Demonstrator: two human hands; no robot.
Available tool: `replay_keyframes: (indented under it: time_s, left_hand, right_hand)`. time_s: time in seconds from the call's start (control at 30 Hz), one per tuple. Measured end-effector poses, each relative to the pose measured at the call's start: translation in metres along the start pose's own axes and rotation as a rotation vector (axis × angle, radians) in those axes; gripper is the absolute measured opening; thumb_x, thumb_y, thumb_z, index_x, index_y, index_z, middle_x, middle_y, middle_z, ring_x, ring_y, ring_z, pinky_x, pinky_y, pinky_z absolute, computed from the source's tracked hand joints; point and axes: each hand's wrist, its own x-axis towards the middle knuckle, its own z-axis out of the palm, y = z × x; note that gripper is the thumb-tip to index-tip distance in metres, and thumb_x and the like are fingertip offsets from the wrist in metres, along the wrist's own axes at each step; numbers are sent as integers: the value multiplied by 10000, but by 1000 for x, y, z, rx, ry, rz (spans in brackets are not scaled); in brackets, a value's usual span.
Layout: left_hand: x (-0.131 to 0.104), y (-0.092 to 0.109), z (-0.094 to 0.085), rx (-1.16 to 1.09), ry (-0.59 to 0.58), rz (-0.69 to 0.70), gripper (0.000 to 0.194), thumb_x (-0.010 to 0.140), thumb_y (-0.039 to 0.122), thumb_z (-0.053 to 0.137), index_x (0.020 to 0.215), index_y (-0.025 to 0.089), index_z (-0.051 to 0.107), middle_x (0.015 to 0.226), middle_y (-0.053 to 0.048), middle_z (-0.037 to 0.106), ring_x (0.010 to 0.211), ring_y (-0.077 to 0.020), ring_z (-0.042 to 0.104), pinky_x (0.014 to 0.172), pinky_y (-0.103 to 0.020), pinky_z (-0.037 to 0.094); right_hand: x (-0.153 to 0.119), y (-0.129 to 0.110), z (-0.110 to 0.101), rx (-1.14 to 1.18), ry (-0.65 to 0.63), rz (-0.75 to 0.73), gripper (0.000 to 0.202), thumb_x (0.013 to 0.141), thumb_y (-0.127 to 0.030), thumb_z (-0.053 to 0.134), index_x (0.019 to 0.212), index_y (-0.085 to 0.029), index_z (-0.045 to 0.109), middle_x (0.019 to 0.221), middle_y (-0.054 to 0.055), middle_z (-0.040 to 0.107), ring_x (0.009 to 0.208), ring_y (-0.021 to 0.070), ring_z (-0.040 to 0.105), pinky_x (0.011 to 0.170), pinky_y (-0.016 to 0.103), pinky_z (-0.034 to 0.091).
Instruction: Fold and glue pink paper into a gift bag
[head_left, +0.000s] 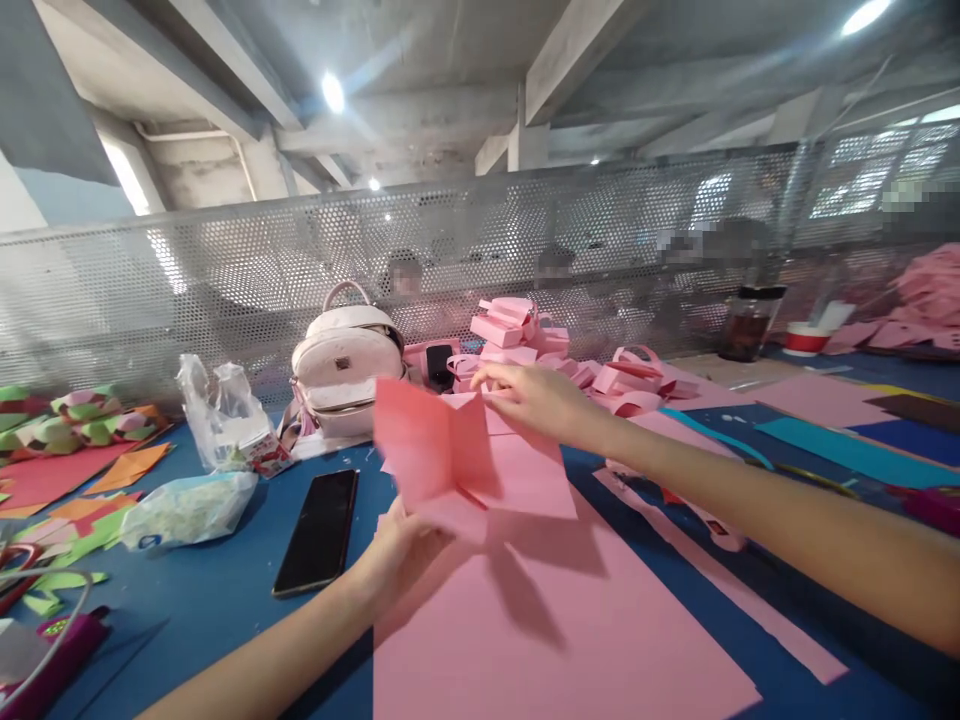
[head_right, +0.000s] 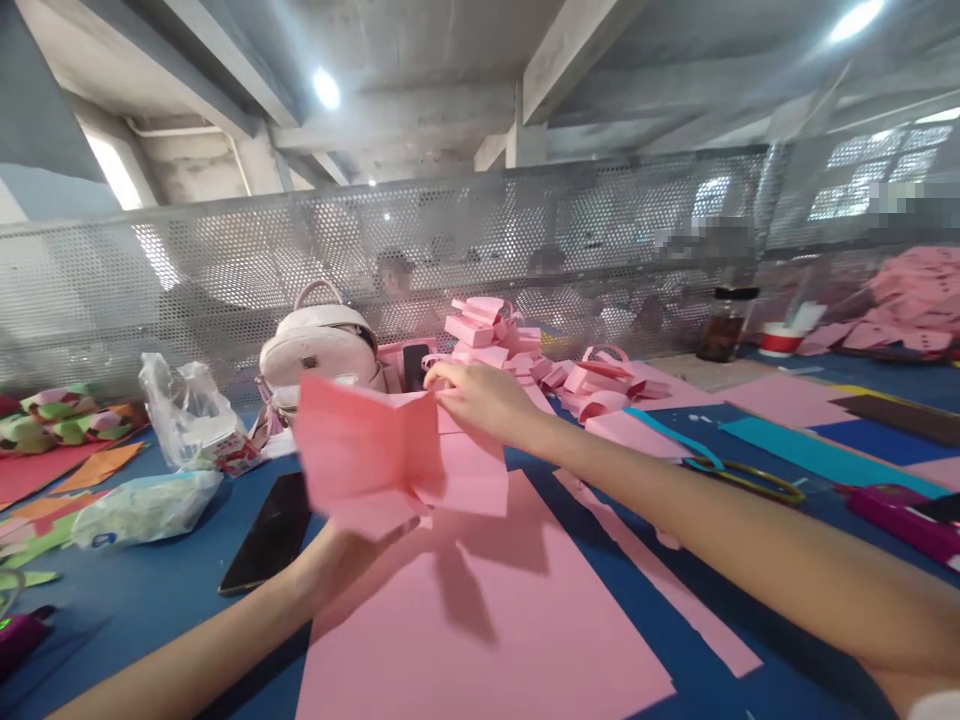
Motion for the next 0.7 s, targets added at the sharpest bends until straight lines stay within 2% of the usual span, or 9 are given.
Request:
replay_keyframes:
  time_s: [0.1, 0.17, 0.27, 0.37, 0.47, 0.53, 0.6, 0.7]
  left_hand:
    - [2, 3, 1, 0, 5, 43, 259, 803, 271, 808, 964, 138, 653, 905, -57, 703, 901, -178, 683, 917, -330, 529]
    - [4, 5, 1, 4, 26, 65, 283, 773, 286, 837, 925, 144, 644, 846, -44, 698, 844, -160, 684, 882, -300, 534]
    - [6, 7, 2, 13, 78, 106, 303, 767, 327, 838, 893, 152, 625, 725, -4, 664, 710, -122, 659, 814, -284, 546]
    - [6, 9, 5, 43, 130, 153, 409, 757, 363, 839, 1040, 169, 616, 756, 0, 658, 702, -127, 649, 789, -304, 550]
    - [7, 13, 5, 122, 214, 219, 689, 740, 388, 843, 1317, 220, 507, 922, -34, 664, 795, -163, 662, 767, -310, 546]
    - [7, 17, 3, 230, 270, 270, 788, 743, 412, 830, 1410, 264, 439, 927, -15, 636, 778, -151, 642, 725, -280, 535]
    - [8, 20, 0, 359, 296, 310, 710, 765, 444, 800, 1384, 267, 503, 872, 10, 600, 730, -124, 596, 684, -243, 510]
    - [8, 23, -5, 487, 295, 336, 475, 809, 476, 747, 1192, 203, 682, 763, 22, 552, 668, -104, 523, 648, -217, 467]
  right_hand:
    - [-4, 16, 4, 162, -82, 59, 142, 841, -177, 531, 915, -190, 651, 917, 48, 691, 829, 197, 617, 725, 290, 428]
    - [-9, 22, 9, 281, -152, 102, 128, 805, -161, 527, 863, -182, 640, 907, 45, 684, 853, 191, 625, 751, 286, 451]
    - [-22, 26, 18, 446, -273, 192, 155, 770, -176, 542, 854, -175, 673, 818, 22, 664, 750, 164, 602, 672, 262, 451]
    - [-37, 25, 27, 599, -413, 309, 218, 767, -241, 585, 911, -173, 734, 646, -13, 596, 547, 119, 490, 518, 228, 379]
    - [-52, 20, 35, 762, -514, 413, 248, 753, -301, 649, 937, -173, 755, 680, -4, 614, 545, 97, 481, 495, 206, 364]
    - [-61, 17, 40, 872, -564, 478, 267, 736, -338, 681, 917, -157, 755, 726, 15, 635, 560, 91, 498, 503, 203, 381]
    - [-68, 13, 45, 968, -583, 536, 274, 719, -357, 701, 891, -148, 746, 747, 28, 643, 571, 92, 518, 524, 209, 413]
    - [-75, 10, 49, 1070, -545, 604, 254, 740, -385, 696, 863, -163, 718, 740, 25, 636, 577, 98, 543, 571, 228, 460]
